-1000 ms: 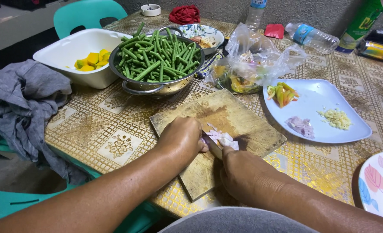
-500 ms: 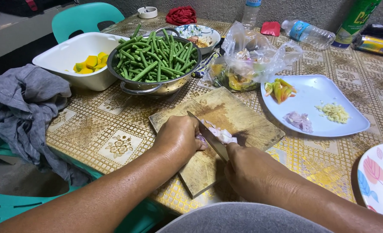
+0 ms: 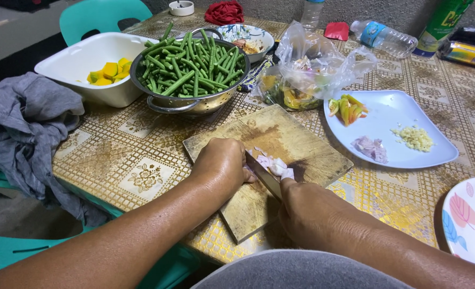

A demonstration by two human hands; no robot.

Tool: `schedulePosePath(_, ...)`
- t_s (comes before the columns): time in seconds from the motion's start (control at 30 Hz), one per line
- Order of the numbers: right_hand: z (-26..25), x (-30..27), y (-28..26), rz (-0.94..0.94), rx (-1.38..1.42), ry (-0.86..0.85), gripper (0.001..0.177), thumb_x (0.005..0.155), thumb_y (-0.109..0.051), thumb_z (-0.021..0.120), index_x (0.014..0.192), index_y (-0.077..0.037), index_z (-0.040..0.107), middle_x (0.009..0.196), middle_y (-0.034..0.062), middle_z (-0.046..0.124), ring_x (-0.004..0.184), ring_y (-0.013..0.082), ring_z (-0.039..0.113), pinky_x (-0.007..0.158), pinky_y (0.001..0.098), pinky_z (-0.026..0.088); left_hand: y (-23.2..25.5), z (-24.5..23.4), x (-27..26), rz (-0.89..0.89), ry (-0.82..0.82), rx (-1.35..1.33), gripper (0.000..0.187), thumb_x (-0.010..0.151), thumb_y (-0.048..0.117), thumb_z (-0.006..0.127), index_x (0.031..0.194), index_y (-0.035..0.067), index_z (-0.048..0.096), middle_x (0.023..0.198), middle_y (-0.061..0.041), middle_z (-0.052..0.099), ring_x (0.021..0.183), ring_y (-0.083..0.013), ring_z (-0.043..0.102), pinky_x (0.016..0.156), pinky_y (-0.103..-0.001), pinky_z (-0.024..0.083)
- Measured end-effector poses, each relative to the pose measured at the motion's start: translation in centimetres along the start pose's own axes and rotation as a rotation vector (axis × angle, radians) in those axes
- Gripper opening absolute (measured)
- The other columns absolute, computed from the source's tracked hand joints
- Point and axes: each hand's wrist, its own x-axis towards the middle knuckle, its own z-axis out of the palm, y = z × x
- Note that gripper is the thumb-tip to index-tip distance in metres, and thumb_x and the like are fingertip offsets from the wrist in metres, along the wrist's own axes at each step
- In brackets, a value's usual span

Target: The person is chopping garlic and onions on a wooden cutting board using a knife.

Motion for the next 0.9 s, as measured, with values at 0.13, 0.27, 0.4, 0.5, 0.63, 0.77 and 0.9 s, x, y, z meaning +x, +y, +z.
schedulePosePath(0.13,-0.1,1.0,-0.3,0.008,-0.015,-0.023,0.025,0.100,-0.023,0.048,0.115,-0.005,0.057,0.101,0.0241,0.073,0.100,0.0379,0.073,0.090,0.0502,0.057,0.1,-0.1,0.0,-0.001,-0.014,0.022,0.028,0.071,0.022,0.092,0.089,0.007,0.077,0.087,-0.015,0.076,0.084,-0.0277,0.075,0.078,-0.041,0.059)
schedulePosePath(0.27,0.9,3.2,0.4,-0.062,-0.073,-0.013,0.027,0.098,-0.020,0.047,0.117,-0.003,0.057,0.103,0.0247,0.073,0.101,0.0381,0.073,0.091,0.0492,0.057,-0.3,0.2,0.0,0.028,0.008,0.028,0.026,0.072,0.021,0.091,0.088,0.007,0.076,0.087,-0.016,0.076,0.085,-0.0290,0.076,0.078,-0.042,0.059)
schedulePosePath(0.4,1.3,3.9,0.5,-0.117,-0.071,0.041,0.027,0.097,-0.020,0.049,0.114,-0.001,0.058,0.101,0.0247,0.073,0.101,0.0376,0.073,0.091,0.0490,0.056,-0.4,0.3,-0.2,0.061,0.039,0.012,0.025,0.073,0.021,0.090,0.085,0.005,0.076,0.086,-0.018,0.075,0.084,-0.0319,0.074,0.078,-0.044,0.057)
schedulePosePath(0.5,-0.1,2.1,-0.6,-0.019,0.037,0.001,0.025,0.100,-0.020,0.049,0.115,-0.002,0.058,0.098,0.0238,0.074,0.094,0.0389,0.077,0.085,0.0485,0.061,-0.2,-0.1,-0.8,0.040,0.026,0.015,0.027,0.074,0.025,0.089,0.086,0.005,0.075,0.083,-0.016,0.075,0.079,-0.0298,0.074,0.074,-0.045,0.055)
schedulePosePath(0.63,1.0,2.3,1.0,0.004,0.112,0.015,0.024,0.100,-0.023,0.052,0.110,-0.003,0.059,0.093,0.0228,0.074,0.090,0.0387,0.078,0.082,0.0482,0.062,-0.7,0.1,-1.4,0.043,0.035,-0.006,0.025,0.076,0.026,0.088,0.089,0.007,0.077,0.080,-0.016,0.076,0.074,-0.0285,0.075,0.073,-0.044,0.056)
schedulePosePath(0.77,1.5,2.3,1.8,-0.101,0.088,0.103,0.027,0.097,-0.029,0.057,0.107,-0.004,0.061,0.089,0.0225,0.073,0.091,0.0372,0.075,0.085,0.0480,0.058,-1.2,0.3,-1.8,0.015,0.059,-0.050,0.025,0.076,0.025,0.086,0.092,0.010,0.077,0.081,-0.012,0.077,0.071,-0.0248,0.076,0.071,-0.041,0.060)
schedulePosePath(0.9,1.5,2.3,1.7,-0.102,0.085,0.108,0.027,0.097,-0.029,0.058,0.103,-0.003,0.061,0.089,0.0226,0.073,0.092,0.0371,0.074,0.086,0.0484,0.058,-1.6,-0.2,-2.3,0.052,0.111,-0.066,0.026,0.070,0.025,0.090,0.089,0.011,0.079,0.083,-0.013,0.077,0.074,-0.0268,0.074,0.073,-0.041,0.058)
